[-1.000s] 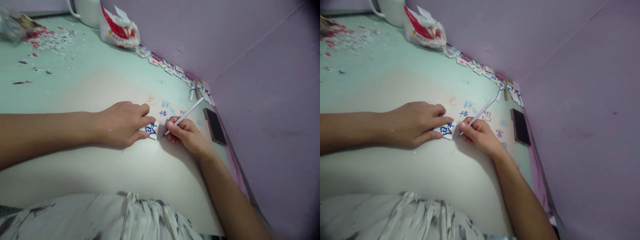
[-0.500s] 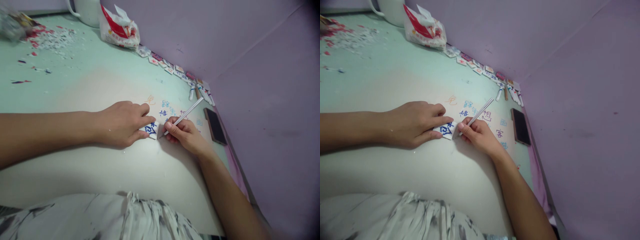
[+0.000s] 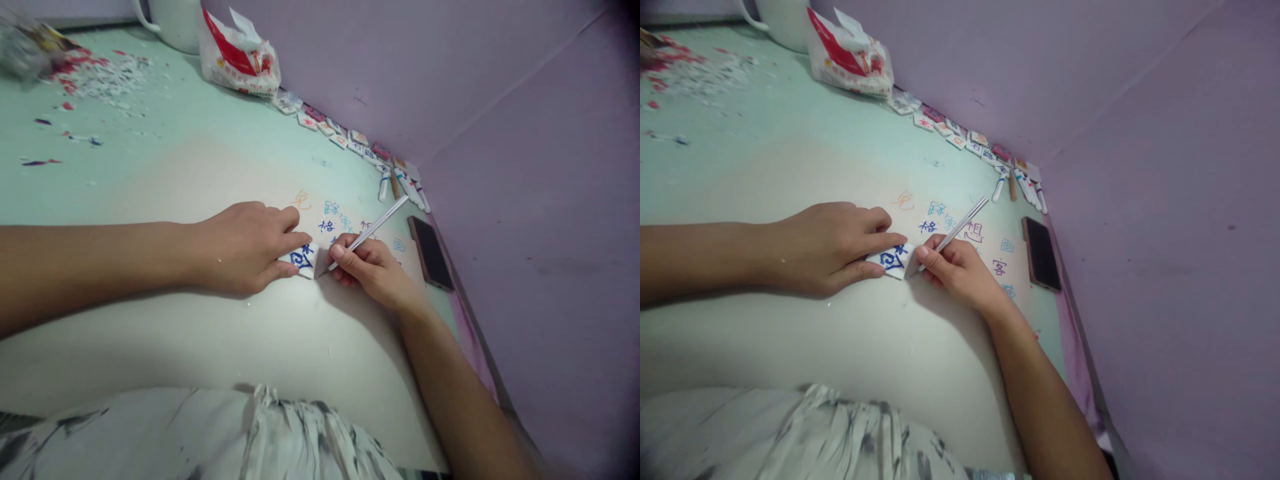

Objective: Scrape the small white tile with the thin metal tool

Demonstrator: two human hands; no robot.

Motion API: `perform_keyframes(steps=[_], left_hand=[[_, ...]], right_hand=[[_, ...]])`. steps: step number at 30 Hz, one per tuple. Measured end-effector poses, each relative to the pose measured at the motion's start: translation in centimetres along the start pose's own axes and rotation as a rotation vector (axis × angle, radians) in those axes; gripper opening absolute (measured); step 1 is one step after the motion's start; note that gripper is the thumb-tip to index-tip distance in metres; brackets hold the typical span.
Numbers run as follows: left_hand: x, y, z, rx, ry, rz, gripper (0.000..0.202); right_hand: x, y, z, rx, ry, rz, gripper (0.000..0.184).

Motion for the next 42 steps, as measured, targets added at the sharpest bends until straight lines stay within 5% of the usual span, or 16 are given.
perform_keyframes(steps=[42], left_hand=[[-0.12, 0.01, -0.05, -0.021, -0.003, 0.011, 0.045]], right_hand=[[0.12, -0.20, -0.03, 0.042, -0.015, -0.010, 0.059]])
Point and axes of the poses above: each hand's wrist, its own x-axis away from the middle knuckle, its own y-axis out of the back of the hand, z = x × y, the point moved 3 cm from there along -x, towards the middle knuckle, and after that the axes turned 15 degrees about -y, right-handed, at the moved point
